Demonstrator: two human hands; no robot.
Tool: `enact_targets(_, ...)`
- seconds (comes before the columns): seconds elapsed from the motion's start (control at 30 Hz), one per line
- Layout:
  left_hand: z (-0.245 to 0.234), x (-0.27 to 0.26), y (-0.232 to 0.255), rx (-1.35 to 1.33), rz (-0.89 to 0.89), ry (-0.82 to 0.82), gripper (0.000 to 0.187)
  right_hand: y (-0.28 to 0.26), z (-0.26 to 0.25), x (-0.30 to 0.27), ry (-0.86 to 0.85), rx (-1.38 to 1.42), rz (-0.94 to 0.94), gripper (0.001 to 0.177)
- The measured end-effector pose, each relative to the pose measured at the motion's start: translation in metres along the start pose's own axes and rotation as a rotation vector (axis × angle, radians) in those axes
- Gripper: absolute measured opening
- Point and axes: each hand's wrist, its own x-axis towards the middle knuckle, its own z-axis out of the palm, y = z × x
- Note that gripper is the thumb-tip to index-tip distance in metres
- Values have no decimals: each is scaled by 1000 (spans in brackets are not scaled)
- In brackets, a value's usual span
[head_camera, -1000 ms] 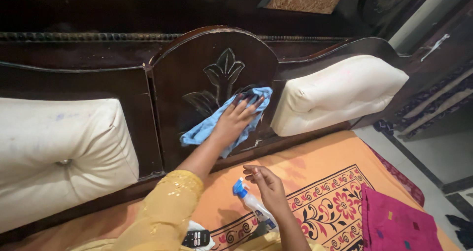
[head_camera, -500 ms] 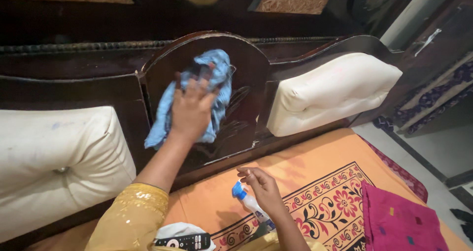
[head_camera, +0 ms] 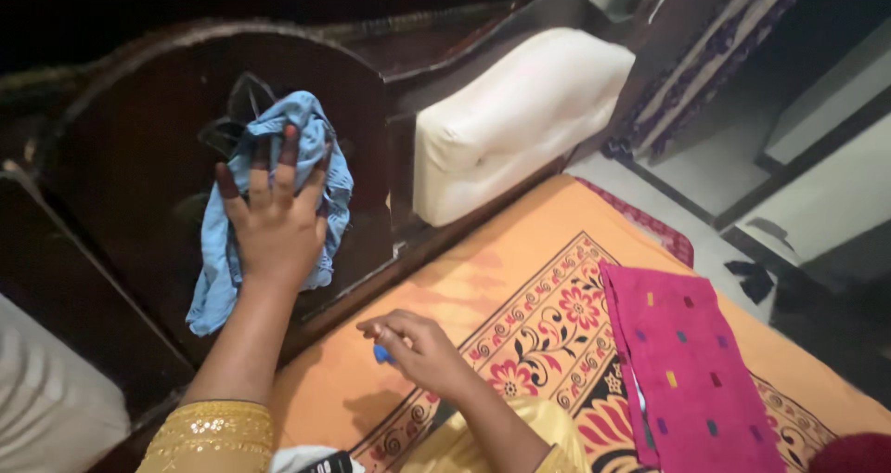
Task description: The person cleans the wooden headboard of a bed by applying liquid from a spray bottle and wiping the surface with a blue cloth.
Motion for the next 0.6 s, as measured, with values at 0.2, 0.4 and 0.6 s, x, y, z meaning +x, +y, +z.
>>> enact_targets(0.2, 20, -36, 8, 13, 97, -14, 61, -2, 1, 4, -28, -98, 25, 31)
enact_targets(0.4, 0, -34, -4, 1, 161, 44, 33, -8, 4, 5, -52, -141, 52, 30)
enact_targets(0.6, -49, 11, -42, -34, 40, 171, 35, -2, 7, 2, -39, -107, 25, 31)
